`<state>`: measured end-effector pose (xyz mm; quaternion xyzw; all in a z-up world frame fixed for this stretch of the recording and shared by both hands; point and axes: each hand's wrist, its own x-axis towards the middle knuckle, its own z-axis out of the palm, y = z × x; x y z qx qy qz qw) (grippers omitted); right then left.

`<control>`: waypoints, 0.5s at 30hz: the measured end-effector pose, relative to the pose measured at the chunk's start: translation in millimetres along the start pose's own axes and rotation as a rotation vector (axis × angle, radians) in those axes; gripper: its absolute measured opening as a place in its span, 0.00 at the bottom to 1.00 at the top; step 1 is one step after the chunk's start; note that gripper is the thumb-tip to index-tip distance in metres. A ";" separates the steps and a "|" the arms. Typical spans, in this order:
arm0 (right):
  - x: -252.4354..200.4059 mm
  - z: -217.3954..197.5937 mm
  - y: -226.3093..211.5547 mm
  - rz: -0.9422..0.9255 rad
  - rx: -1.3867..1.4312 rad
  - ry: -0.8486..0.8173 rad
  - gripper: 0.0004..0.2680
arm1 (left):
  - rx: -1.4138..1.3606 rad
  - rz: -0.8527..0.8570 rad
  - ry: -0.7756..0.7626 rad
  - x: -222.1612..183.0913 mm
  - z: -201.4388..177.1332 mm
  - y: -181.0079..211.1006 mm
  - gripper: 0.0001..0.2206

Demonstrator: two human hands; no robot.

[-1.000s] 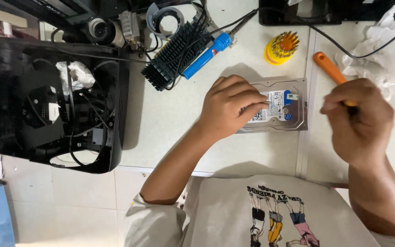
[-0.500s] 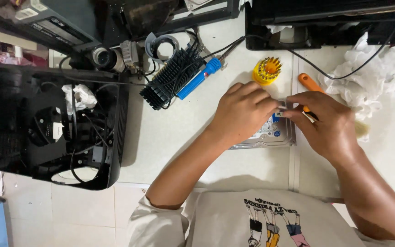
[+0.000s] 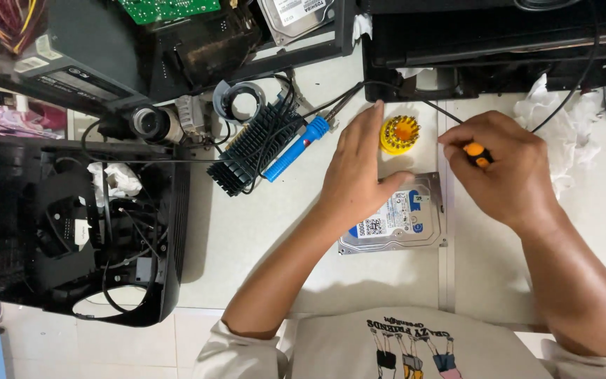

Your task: Removing a hard drive from a computer case, cleaning it, and unscrewing its components.

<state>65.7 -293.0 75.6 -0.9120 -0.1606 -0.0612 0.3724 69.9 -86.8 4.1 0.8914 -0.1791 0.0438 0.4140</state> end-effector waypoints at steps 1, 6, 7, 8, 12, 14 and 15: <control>2.6 2.0 1.5 0.000 0.000 -0.001 0.07 | 0.000 -0.001 0.001 4.2 2.9 -1.7 0.48; 7.9 10.9 4.3 -0.043 -0.060 0.088 0.06 | 0.118 -0.015 0.025 20.4 20.0 -9.2 0.46; 8.8 13.3 6.2 -0.046 -0.057 0.092 0.06 | 0.123 -0.013 0.026 20.5 17.6 -10.9 0.46; 7.4 14.5 7.9 -0.052 -0.051 0.098 0.06 | 0.068 0.006 0.035 19.4 17.0 -11.4 0.45; 5.2 17.9 9.3 -0.037 0.015 0.090 0.06 | -0.043 0.043 0.057 17.6 12.6 -13.1 0.44; 4.1 19.1 6.8 -0.047 0.021 0.089 0.06 | -0.040 0.046 0.056 14.8 16.4 -15.4 0.45; 5.4 20.1 5.4 -0.062 0.024 0.095 0.06 | -0.036 0.057 0.059 15.0 17.0 -17.5 0.46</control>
